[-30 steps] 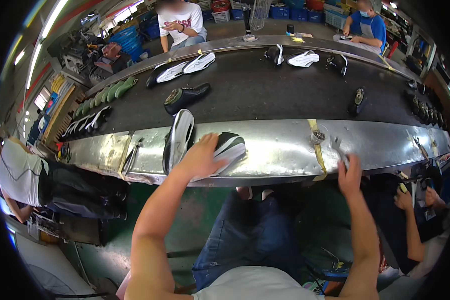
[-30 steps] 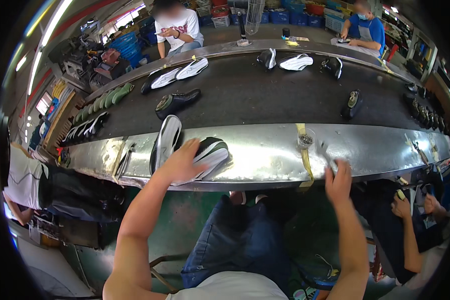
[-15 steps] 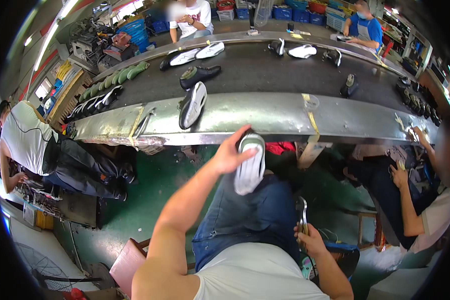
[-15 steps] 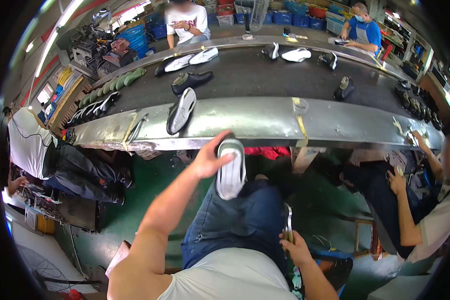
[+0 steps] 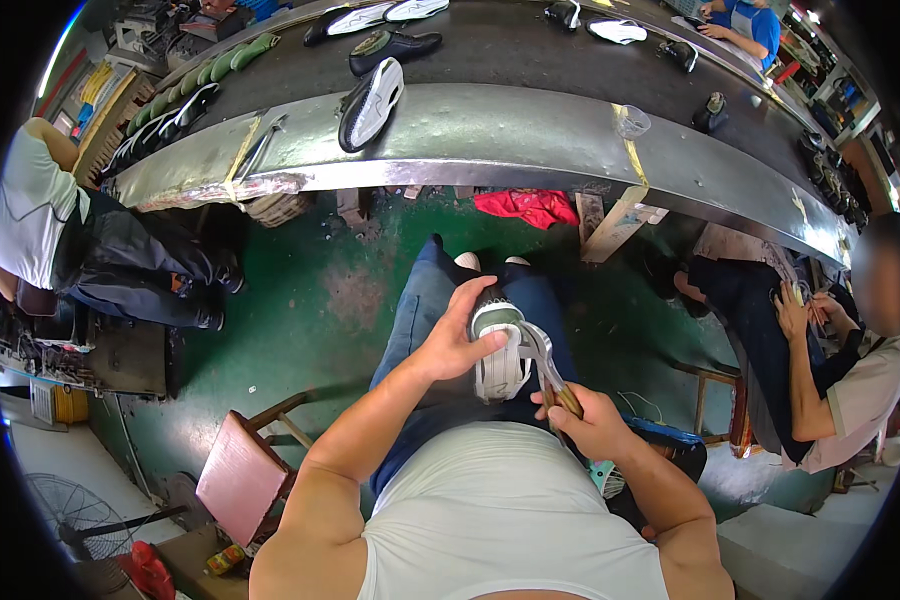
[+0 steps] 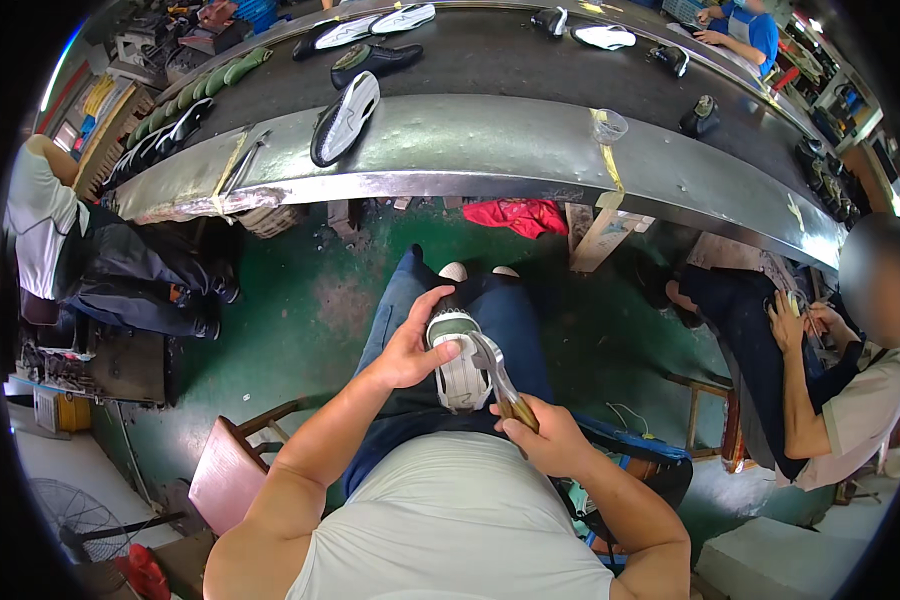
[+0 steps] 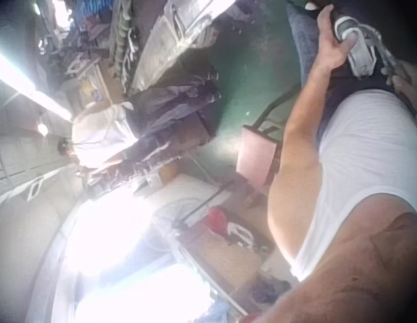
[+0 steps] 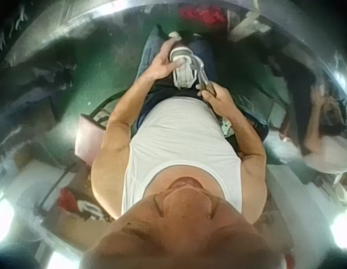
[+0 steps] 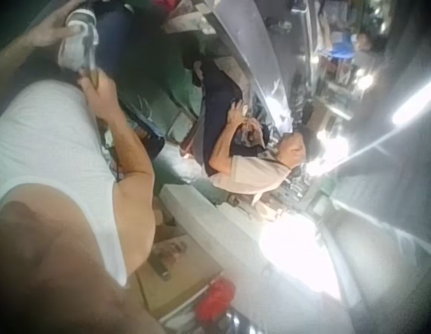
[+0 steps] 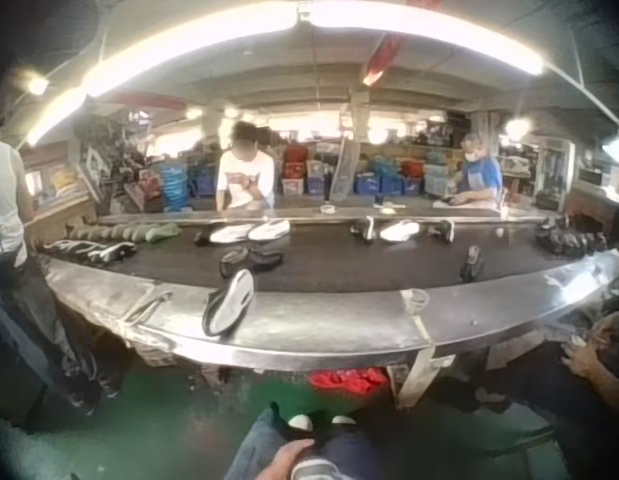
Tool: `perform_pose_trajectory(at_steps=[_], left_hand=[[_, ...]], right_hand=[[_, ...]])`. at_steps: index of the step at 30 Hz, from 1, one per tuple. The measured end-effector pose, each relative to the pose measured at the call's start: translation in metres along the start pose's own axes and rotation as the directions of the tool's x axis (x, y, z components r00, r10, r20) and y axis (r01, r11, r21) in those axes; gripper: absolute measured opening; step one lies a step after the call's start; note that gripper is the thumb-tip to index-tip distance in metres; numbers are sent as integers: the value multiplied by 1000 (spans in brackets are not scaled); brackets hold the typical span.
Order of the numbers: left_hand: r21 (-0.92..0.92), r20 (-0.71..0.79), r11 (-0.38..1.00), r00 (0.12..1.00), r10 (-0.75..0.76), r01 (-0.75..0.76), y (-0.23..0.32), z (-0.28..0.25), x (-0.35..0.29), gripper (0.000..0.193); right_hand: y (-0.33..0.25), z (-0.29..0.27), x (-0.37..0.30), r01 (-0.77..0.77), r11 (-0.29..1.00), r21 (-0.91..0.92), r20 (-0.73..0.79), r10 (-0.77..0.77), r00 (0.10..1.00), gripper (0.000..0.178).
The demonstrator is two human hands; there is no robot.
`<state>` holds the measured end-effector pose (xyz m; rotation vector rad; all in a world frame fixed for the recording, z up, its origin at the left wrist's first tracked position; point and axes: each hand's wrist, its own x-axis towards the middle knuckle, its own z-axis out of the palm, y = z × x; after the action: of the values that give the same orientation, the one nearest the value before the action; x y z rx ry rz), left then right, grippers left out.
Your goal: Manually fitting and cleaning shoe components on a lasting line.
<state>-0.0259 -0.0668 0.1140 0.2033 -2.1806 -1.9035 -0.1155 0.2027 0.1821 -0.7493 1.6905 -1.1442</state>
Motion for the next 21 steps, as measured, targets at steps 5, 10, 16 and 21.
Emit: perform_pose_trajectory(at_steps=[5, 10, 16, 21], left_hand=[[167, 55, 974, 988, 145, -152, 4, 1, 8, 77], [138, 103, 982, 988, 117, -130, 2, 7, 16, 74], [205, 6, 970, 991, 131, -129, -14, 11, 27, 62], [190, 6, 975, 994, 113, -113, -16, 10, 33, 58]], right_hand=[[-21, -22, 16, -242, 877, 415, 234, 154, 960, 41], [-48, -51, 24, -511, 603, 612, 406, 315, 858, 35], [22, -9, 42, -166, 973, 163, 36, 162, 986, 21], [8, -31, 43, -161, 929, 333, 159, 112, 981, 34]])
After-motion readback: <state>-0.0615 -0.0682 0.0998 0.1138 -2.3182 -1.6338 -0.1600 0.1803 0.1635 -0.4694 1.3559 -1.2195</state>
